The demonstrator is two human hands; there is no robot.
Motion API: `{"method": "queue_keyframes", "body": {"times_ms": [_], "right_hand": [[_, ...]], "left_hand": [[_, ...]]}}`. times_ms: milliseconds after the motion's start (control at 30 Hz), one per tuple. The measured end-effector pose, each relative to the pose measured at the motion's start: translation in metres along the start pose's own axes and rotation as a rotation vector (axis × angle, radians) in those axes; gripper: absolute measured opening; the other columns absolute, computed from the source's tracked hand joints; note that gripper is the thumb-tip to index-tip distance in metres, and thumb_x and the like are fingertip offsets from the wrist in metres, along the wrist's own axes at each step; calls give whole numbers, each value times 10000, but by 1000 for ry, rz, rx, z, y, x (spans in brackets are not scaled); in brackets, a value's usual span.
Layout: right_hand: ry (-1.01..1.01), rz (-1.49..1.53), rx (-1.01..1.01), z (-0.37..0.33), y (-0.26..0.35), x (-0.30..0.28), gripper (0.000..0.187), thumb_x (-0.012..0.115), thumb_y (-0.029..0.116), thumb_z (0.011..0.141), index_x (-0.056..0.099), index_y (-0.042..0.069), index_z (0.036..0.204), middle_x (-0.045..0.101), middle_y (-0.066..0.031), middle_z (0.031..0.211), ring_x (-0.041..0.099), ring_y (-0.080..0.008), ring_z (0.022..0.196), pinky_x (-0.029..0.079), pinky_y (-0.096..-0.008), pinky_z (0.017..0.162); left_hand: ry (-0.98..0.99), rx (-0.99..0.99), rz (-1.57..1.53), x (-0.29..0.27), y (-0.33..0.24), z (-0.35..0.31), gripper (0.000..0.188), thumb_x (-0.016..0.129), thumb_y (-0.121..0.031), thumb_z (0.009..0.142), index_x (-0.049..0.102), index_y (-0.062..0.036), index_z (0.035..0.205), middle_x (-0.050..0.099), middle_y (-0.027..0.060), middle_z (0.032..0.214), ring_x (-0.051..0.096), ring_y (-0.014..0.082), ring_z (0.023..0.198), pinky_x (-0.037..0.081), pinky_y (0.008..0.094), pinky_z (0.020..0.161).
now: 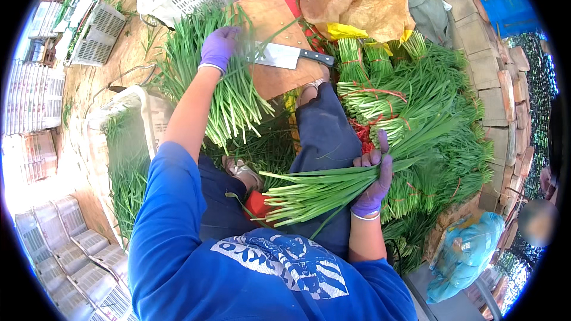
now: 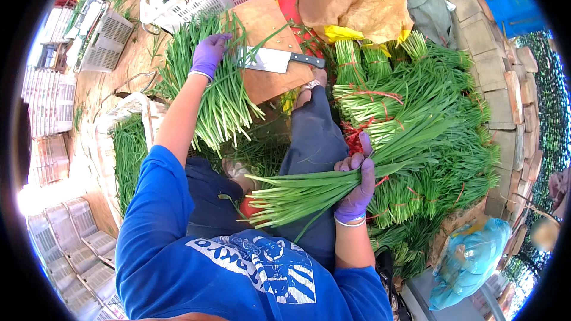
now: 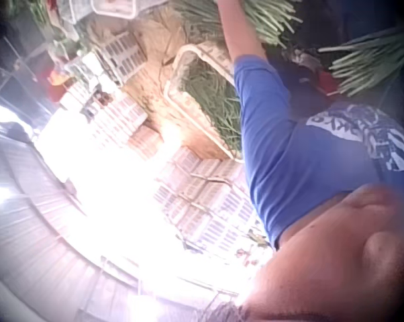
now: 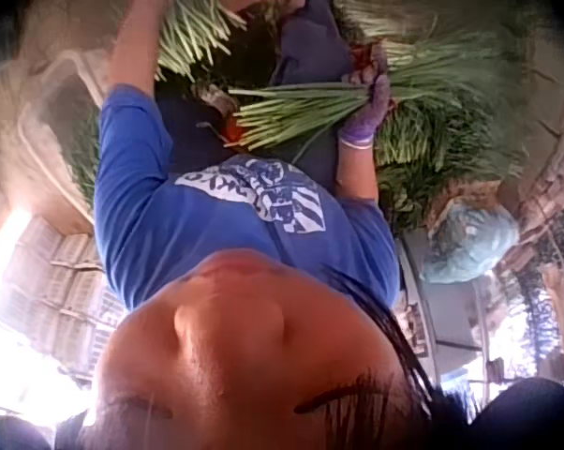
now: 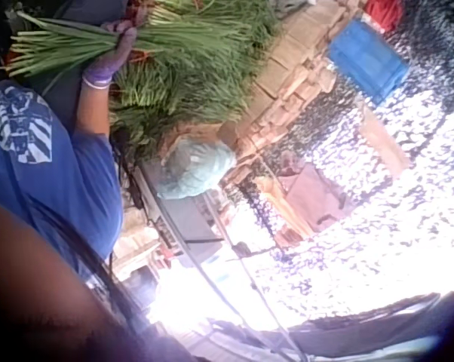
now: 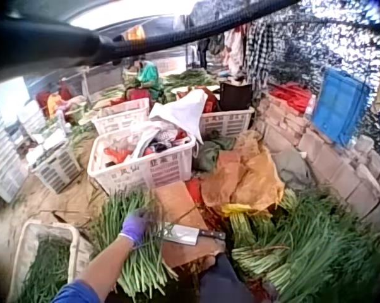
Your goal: The person sorts through green chives, gathers them into a bundle, aligns the roots, and secures the bundle with a red tie.
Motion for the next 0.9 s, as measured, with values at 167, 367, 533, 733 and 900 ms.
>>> {"method": "queue_keyframes", "body": {"times_ms": [167, 367, 533, 733, 900], "right_hand": [[27, 39, -27, 1, 3, -7, 506, 471, 248, 876, 302, 7, 1288, 461, 16, 725, 463, -89, 621, 396, -239, 586], [17, 20, -27, 1, 4, -6, 515, 457, 254, 884, 276, 16, 1302, 440, 25, 713, 429, -84, 601, 383, -242, 591], [9, 29, -17, 1, 5, -6, 518, 457, 255, 883, 274, 15, 1304, 433, 25, 712, 425, -86, 615, 374, -238, 587], [-15, 34, -25, -1, 7, -6, 516, 437, 264, 891, 266, 15, 1309, 411, 27, 717, 394, -85, 614, 360, -243, 581], [5, 121, 27, 1, 7, -7, 512, 451, 254, 876, 289, 18, 1300, 417, 30, 724, 402, -87, 613, 359, -238, 586]], "left_hand": [[882, 452, -569, -21, -109, -64, 313, 527, -205, 835, 565, -91, 1123, 581, 22, 1105, 522, 127, 973, 416, 279, 830], [676, 581, 436, -4, -78, -52, 415, 647, -190, 706, 570, -200, 1114, 617, 53, 989, 590, 228, 820, 464, 321, 704], [94, 747, 864, 51, -46, -21, 213, 551, -253, 766, 640, -175, 944, 616, 51, 846, 574, 255, 799, 461, 359, 686], [152, 754, 1158, 79, -32, -9, 187, 479, -257, 810, 651, -192, 844, 598, 25, 851, 568, 203, 835, 451, 357, 667], [-136, 738, 284, 33, -51, -37, 183, 602, -174, 741, 659, -195, 914, 584, 31, 1077, 555, 227, 966, 451, 342, 819]]}}
Point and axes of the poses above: each hand's wrist, its own z-axis towards the middle knuckle, its own x-axis out of the palm, y = z × x, the point moved 3 cm from there along z, towards the middle knuckle
